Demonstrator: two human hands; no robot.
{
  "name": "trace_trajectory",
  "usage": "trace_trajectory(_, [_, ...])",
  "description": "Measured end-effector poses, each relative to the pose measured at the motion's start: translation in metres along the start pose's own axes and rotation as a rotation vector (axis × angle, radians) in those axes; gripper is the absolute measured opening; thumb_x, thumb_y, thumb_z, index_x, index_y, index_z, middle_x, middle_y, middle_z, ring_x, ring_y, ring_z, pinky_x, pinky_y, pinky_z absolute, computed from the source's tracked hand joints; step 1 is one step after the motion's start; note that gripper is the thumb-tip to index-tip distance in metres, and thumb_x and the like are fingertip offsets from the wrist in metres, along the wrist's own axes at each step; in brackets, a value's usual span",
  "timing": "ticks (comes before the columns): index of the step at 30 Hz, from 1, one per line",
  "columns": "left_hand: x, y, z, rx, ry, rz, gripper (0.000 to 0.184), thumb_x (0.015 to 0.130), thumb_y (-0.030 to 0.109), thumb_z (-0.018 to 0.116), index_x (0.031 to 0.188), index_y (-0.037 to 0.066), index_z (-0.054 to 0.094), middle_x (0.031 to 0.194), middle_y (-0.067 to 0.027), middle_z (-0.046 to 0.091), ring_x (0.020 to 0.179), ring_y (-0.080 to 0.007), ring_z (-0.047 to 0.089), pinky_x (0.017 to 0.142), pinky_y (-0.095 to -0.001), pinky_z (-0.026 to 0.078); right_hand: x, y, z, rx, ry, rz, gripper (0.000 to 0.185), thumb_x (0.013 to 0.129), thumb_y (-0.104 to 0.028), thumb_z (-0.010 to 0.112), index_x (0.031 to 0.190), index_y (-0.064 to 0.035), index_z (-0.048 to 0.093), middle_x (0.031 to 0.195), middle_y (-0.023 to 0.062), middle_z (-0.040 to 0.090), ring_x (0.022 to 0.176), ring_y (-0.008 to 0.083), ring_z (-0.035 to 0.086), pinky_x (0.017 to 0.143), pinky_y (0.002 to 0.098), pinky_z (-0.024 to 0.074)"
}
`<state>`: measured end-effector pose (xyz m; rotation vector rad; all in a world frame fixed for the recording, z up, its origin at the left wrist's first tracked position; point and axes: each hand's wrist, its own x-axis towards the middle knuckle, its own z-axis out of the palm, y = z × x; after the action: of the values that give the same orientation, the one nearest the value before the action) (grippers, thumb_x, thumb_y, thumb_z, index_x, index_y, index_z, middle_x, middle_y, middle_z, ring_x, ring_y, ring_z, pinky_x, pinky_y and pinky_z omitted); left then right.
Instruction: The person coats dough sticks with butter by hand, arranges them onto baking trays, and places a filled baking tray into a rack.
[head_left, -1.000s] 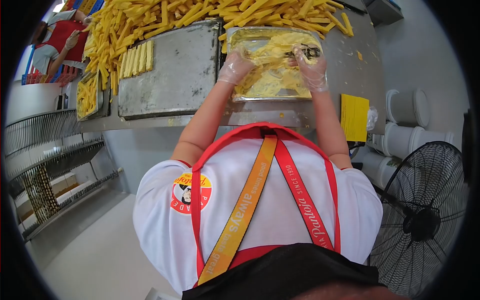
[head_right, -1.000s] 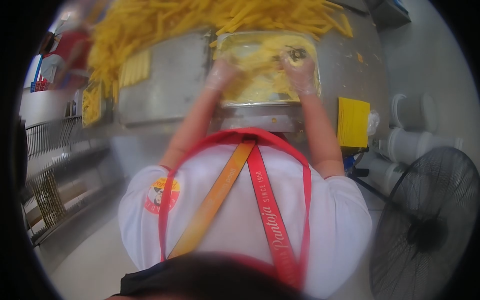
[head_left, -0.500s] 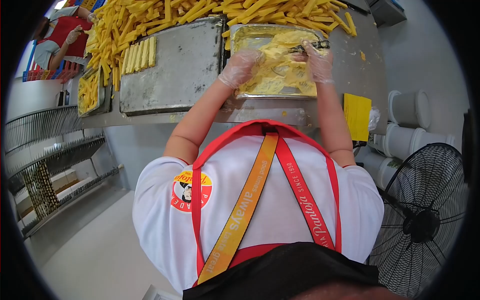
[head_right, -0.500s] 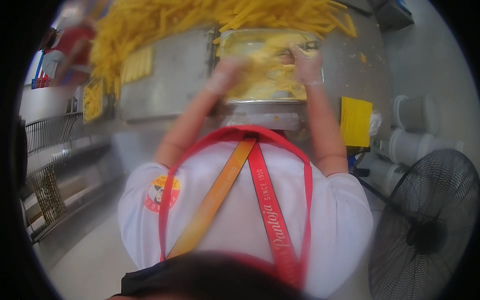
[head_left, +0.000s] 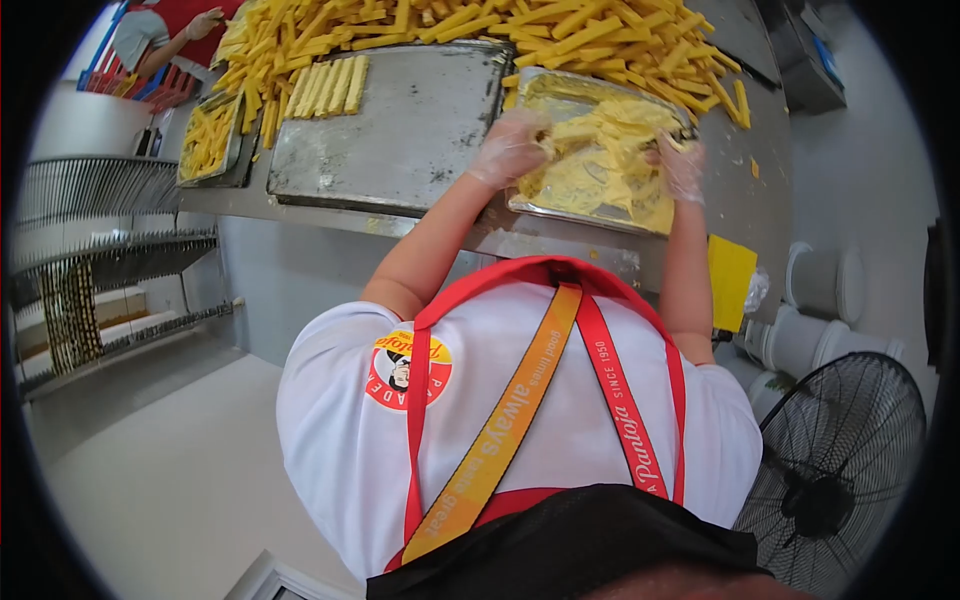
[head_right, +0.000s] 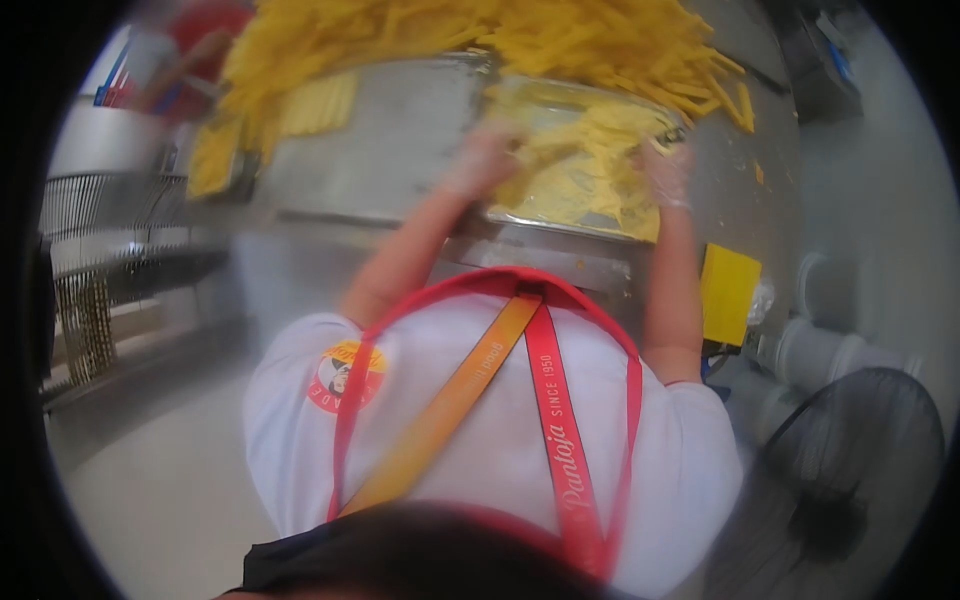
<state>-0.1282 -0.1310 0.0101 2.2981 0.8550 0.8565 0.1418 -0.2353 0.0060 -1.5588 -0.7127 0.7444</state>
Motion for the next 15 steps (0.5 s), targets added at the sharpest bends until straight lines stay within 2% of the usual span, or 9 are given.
trace_trajectory(2, [-0.004, -0.005, -0.028, 0.028, 0.258, -0.087, 0.010, 0.074, 0.006, 0.065, 0.083, 0.004, 0.065, 0.080, -0.0174, 0.064, 0.075, -0.0365, 0.062, 0.067, -0.0438, 0.049, -0.003, 0.000, -0.006, -0.033, 0.068, 0.006, 0.025, 0.087, -0.013, 0.072, 0.098, 0.0058, 0.059, 0.078, 0.0117, 0.067, 0.054, 0.0194, 0.067, 0.048, 0.0286, 0.0563])
trace_trajectory(3, [-0.013, -0.033, -0.041, 0.195, 0.362, -0.082, 0.009, 0.075, 0.007, 0.066, 0.083, 0.004, 0.066, 0.077, -0.0168, 0.065, 0.073, -0.0354, 0.062, 0.064, -0.0432, 0.050, -0.009, -0.002, -0.007, -0.049, 0.106, 0.015, 0.025, 0.087, -0.013, 0.072, 0.098, 0.0056, 0.060, 0.077, 0.0120, 0.067, 0.054, 0.0191, 0.067, 0.048, 0.0284, 0.0565])
trace_trajectory(5, [-0.023, -0.094, -0.074, 0.292, 0.543, -0.251, 0.009, 0.076, 0.010, 0.068, 0.083, 0.004, 0.067, 0.074, -0.0163, 0.065, 0.071, -0.0349, 0.063, 0.065, -0.0430, 0.050, -0.014, -0.001, -0.006, -0.050, 0.103, 0.019, 0.025, 0.087, -0.014, 0.073, 0.097, 0.0056, 0.060, 0.076, 0.0122, 0.067, 0.053, 0.0190, 0.066, 0.047, 0.0280, 0.0564])
trace_trajectory(6, [-0.027, -0.116, -0.091, 0.217, 0.616, -0.430, 0.011, 0.076, 0.012, 0.069, 0.083, 0.004, 0.067, 0.074, -0.0165, 0.065, 0.073, -0.0354, 0.063, 0.067, -0.0433, 0.051, -0.017, 0.001, -0.005, -0.052, 0.103, 0.023, 0.026, 0.087, -0.014, 0.073, 0.097, 0.0056, 0.060, 0.075, 0.0124, 0.067, 0.052, 0.0190, 0.066, 0.046, 0.0278, 0.0563])
trace_trajectory(8, [-0.038, -0.172, -0.118, 0.587, 0.662, -0.416, 0.013, 0.074, 0.013, 0.071, 0.084, 0.005, 0.068, 0.075, -0.0176, 0.065, 0.076, -0.0366, 0.064, 0.072, -0.0448, 0.051, -0.020, 0.004, 0.000, -0.038, 0.108, 0.000, 0.024, 0.087, -0.015, 0.072, 0.097, 0.0041, 0.060, 0.072, 0.0099, 0.066, 0.054, 0.0181, 0.066, 0.049, 0.0281, 0.0550])
trace_trajectory(12, [-0.040, -0.187, -0.134, 0.616, 0.599, -0.552, 0.015, 0.073, 0.013, 0.071, 0.085, 0.004, 0.068, 0.087, -0.0213, 0.065, 0.085, -0.0383, 0.063, 0.079, -0.0456, 0.051, -0.024, -0.006, 0.009, -0.104, 0.117, 0.063, 0.025, 0.088, -0.018, 0.071, 0.094, 0.0038, 0.061, 0.073, 0.0090, 0.066, 0.054, 0.0169, 0.066, 0.050, 0.0280, 0.0533])
trace_trajectory(15, [-0.038, -0.191, -0.137, 0.647, 0.513, -0.623, 0.017, 0.072, 0.012, 0.071, 0.087, 0.003, 0.068, 0.095, -0.0231, 0.064, 0.092, -0.0389, 0.062, 0.083, -0.0447, 0.051, -0.020, 0.007, 0.008, -0.166, 0.064, -0.025, 0.025, 0.089, -0.020, 0.071, 0.091, 0.0025, 0.062, 0.079, 0.0092, 0.067, 0.057, 0.0149, 0.066, 0.052, 0.0272, 0.0526])
